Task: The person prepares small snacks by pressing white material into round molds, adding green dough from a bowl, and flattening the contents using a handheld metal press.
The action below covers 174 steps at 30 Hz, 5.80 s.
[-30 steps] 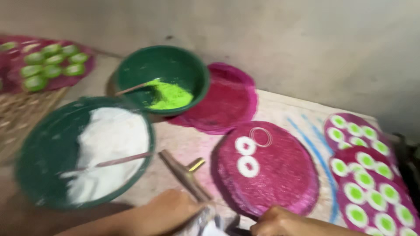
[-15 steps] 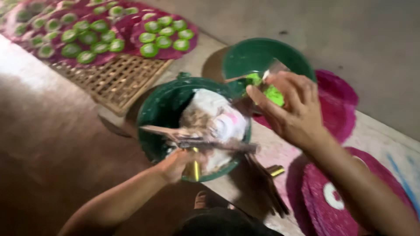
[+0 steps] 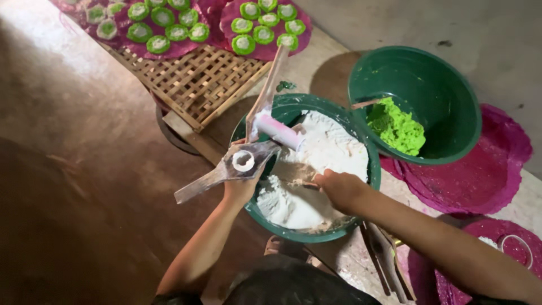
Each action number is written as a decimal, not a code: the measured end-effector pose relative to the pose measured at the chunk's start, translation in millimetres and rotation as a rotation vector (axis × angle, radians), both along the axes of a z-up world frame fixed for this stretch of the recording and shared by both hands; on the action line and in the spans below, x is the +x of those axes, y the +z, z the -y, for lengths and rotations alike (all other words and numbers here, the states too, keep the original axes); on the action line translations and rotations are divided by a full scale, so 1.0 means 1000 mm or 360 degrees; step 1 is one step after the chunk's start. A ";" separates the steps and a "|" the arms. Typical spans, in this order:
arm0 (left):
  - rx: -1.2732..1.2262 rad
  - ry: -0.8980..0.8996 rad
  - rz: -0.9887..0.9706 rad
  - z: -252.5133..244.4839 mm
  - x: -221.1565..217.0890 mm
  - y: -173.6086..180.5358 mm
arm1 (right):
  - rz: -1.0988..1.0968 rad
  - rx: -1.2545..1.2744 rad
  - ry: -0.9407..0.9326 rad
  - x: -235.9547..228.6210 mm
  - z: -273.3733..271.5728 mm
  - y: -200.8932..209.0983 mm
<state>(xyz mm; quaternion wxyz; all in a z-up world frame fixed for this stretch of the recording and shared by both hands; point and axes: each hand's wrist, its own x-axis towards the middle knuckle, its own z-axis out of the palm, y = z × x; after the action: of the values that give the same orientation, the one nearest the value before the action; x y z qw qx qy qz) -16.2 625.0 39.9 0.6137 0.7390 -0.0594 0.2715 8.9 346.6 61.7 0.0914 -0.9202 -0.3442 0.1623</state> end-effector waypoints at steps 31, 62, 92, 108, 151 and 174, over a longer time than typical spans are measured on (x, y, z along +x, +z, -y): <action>0.0776 -0.0150 -0.0375 0.024 0.005 0.046 | -0.0922 0.0759 -0.0988 -0.068 0.084 0.160; 0.0607 -0.0682 -0.0135 0.046 0.008 0.060 | 0.0887 -0.0353 0.0086 -0.038 -0.018 0.209; 0.0477 -0.0392 -0.0617 0.013 0.025 0.042 | 0.0382 0.0074 -0.0551 -0.065 0.033 0.168; 0.1186 0.0060 0.0083 0.041 0.053 0.072 | -0.0684 0.1489 -0.1321 -0.056 0.023 0.026; 0.1317 -0.0396 -0.0061 0.020 0.044 0.037 | 0.0508 -0.0396 -0.0004 -0.051 -0.012 0.185; 0.1067 0.0087 0.0189 0.039 0.063 0.063 | -0.0157 0.1342 -0.0935 -0.048 -0.030 0.044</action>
<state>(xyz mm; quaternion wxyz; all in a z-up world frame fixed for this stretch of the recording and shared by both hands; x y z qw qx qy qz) 46.3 586.4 102.7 0.3246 0.8838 -0.1612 0.2957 -39.2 377.0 106.1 0.5122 -0.8525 -0.1021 0.0202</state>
